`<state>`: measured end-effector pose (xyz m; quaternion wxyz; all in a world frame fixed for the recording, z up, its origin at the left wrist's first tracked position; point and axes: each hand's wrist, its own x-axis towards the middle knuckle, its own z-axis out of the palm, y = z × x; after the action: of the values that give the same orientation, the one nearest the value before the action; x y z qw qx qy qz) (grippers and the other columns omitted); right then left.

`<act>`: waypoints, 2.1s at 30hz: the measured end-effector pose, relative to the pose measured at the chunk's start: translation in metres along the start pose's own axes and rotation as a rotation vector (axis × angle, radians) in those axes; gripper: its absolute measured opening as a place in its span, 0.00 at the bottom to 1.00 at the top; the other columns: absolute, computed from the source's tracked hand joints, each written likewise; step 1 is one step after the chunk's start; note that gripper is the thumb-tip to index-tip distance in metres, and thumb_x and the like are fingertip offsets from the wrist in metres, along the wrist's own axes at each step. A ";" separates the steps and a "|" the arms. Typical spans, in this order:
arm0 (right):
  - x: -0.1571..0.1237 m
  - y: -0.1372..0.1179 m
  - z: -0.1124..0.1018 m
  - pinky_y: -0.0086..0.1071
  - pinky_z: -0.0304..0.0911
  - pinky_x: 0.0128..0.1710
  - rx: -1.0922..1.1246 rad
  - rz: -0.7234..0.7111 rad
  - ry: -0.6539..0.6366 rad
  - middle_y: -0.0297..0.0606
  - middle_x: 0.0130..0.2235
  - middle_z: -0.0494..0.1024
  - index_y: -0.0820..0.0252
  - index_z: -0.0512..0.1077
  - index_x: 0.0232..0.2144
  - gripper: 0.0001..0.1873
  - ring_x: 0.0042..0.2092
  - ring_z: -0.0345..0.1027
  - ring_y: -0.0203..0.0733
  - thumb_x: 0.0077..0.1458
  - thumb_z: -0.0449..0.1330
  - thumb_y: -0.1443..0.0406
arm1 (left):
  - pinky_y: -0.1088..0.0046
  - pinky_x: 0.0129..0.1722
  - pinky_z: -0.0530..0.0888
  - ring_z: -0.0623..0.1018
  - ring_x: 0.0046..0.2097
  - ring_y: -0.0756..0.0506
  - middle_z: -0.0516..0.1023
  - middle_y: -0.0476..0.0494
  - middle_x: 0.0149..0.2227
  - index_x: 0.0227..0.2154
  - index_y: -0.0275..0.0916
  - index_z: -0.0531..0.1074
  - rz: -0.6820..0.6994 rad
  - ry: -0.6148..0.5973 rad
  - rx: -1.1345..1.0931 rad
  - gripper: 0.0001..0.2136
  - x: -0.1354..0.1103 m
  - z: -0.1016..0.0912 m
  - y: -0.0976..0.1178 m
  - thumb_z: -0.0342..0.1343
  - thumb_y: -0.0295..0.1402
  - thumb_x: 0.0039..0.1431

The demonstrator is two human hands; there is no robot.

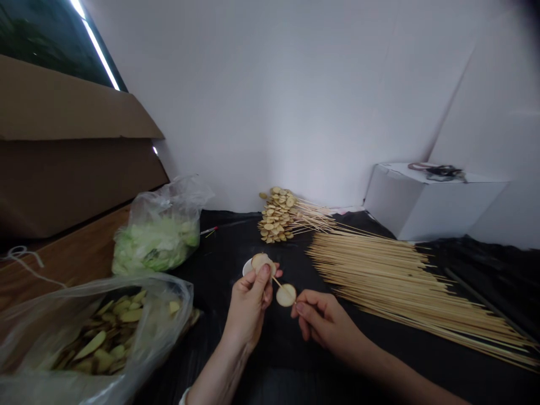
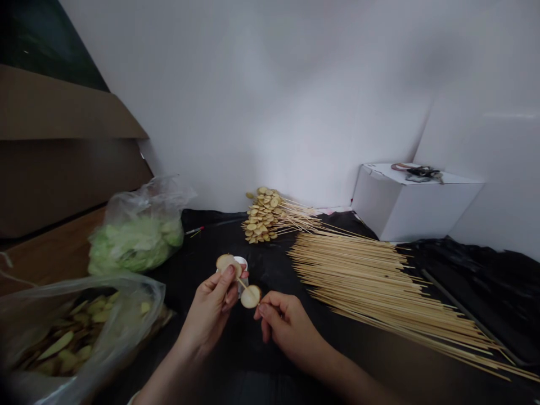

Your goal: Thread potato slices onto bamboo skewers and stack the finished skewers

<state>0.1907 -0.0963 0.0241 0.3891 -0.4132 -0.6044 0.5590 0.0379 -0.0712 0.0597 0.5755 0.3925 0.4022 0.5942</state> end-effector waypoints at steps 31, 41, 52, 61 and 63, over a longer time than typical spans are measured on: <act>0.006 0.005 -0.007 0.24 0.41 0.16 0.006 -0.006 0.019 0.27 0.17 0.66 0.61 0.69 0.30 0.20 0.15 0.47 0.27 0.57 0.53 0.50 | 0.80 0.21 0.56 0.63 0.22 0.55 0.71 0.50 0.20 0.36 0.36 0.78 0.023 0.017 0.001 0.17 0.007 -0.013 -0.005 0.65 0.43 0.47; 0.003 0.005 -0.001 0.24 0.41 0.16 0.013 0.037 -0.045 0.27 0.16 0.66 0.61 0.69 0.29 0.18 0.15 0.47 0.27 0.57 0.53 0.52 | 0.82 0.17 0.52 0.57 0.19 0.59 0.78 0.42 0.27 0.31 0.33 0.80 0.091 0.088 -0.027 0.14 0.010 -0.016 0.006 0.67 0.39 0.45; 0.003 0.009 -0.001 0.25 0.44 0.18 -0.061 -0.016 -0.007 0.28 0.17 0.67 0.61 0.69 0.30 0.16 0.16 0.48 0.28 0.59 0.52 0.55 | 0.81 0.21 0.59 0.60 0.18 0.56 0.67 0.50 0.13 0.27 0.32 0.80 -0.045 0.016 0.029 0.16 0.007 -0.013 0.005 0.64 0.43 0.48; 0.004 0.006 -0.007 0.25 0.42 0.17 -0.043 -0.015 0.006 0.28 0.17 0.68 0.62 0.70 0.31 0.18 0.16 0.49 0.27 0.59 0.52 0.53 | 0.82 0.16 0.52 0.58 0.17 0.58 0.67 0.50 0.15 0.33 0.30 0.80 -0.161 -0.121 0.098 0.21 0.004 -0.011 0.004 0.61 0.48 0.50; 0.005 0.004 -0.008 0.24 0.41 0.16 -0.009 -0.002 0.013 0.28 0.17 0.67 0.62 0.70 0.31 0.19 0.15 0.48 0.27 0.58 0.53 0.52 | 0.84 0.16 0.54 0.59 0.17 0.58 0.66 0.51 0.15 0.35 0.30 0.79 -0.164 -0.131 0.036 0.21 0.005 -0.013 0.007 0.59 0.48 0.53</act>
<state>0.1966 -0.0885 0.0203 0.3916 -0.4181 -0.6048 0.5532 0.0237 -0.0666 0.0612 0.6400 0.4064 0.4053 0.5108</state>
